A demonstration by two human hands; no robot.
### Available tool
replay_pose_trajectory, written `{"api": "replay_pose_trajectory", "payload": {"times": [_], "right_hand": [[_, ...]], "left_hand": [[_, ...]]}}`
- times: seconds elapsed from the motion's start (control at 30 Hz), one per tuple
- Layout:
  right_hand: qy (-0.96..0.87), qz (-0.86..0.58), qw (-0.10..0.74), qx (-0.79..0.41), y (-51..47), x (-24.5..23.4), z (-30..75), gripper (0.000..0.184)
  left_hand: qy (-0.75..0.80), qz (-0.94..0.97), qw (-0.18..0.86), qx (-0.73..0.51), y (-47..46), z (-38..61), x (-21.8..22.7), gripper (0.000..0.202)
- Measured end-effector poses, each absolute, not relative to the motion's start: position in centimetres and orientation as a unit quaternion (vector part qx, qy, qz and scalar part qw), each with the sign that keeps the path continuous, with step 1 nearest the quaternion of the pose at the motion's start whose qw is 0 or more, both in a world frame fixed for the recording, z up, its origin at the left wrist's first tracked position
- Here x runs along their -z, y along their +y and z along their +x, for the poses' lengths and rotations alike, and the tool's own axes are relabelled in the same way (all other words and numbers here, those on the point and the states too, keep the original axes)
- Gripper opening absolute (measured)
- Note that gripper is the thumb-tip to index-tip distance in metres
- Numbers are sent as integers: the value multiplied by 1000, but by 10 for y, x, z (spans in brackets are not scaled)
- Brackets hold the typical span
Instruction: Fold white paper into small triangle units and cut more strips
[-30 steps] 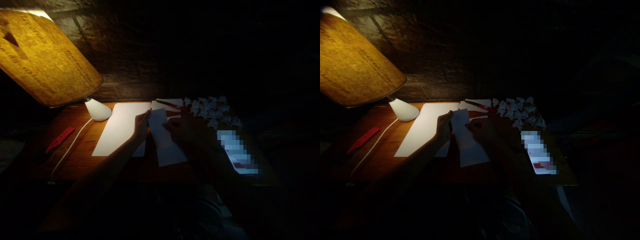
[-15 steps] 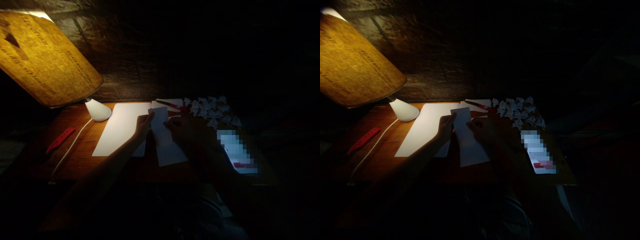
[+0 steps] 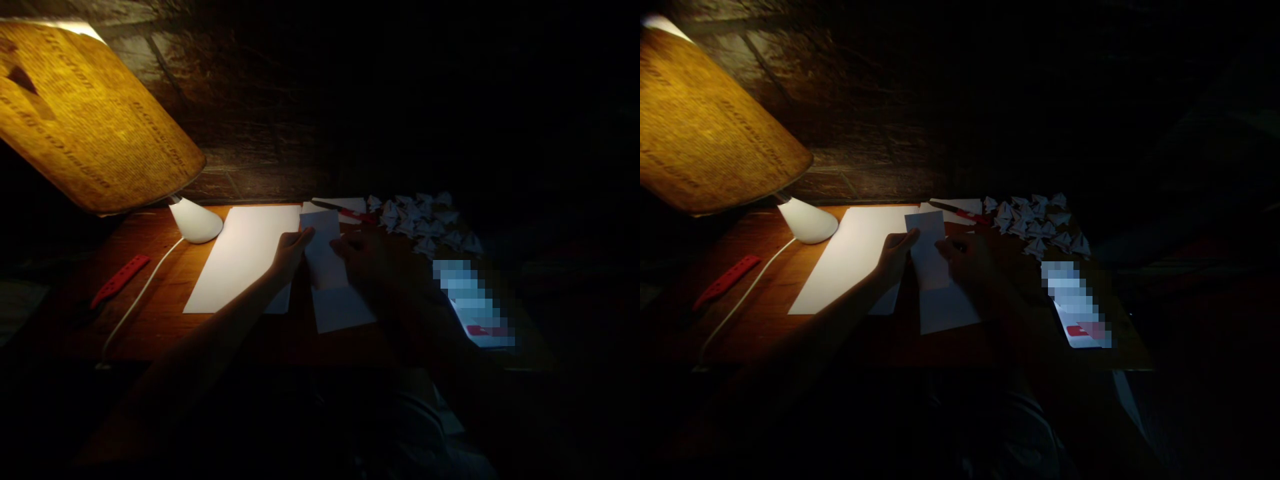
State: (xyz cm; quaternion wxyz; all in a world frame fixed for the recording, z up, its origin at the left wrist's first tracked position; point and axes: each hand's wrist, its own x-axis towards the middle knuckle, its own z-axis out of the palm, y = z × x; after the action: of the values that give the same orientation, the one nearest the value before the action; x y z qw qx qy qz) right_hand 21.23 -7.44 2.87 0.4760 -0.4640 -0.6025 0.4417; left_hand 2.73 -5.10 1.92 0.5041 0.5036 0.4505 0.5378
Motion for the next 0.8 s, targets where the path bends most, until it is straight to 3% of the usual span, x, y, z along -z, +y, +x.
{"api": "replay_pose_trajectory", "payload": {"times": [0.53, 0.8], "right_hand": [[-613, -433, 495, -439, -69, -30, 218, 29], [-650, -425, 508, -373, -66, -22, 218, 32]], "left_hand": [[447, 499, 526, -524, -52, 28, -20, 67], [466, 541, 529, -458, -55, 26, -22, 47]]}}
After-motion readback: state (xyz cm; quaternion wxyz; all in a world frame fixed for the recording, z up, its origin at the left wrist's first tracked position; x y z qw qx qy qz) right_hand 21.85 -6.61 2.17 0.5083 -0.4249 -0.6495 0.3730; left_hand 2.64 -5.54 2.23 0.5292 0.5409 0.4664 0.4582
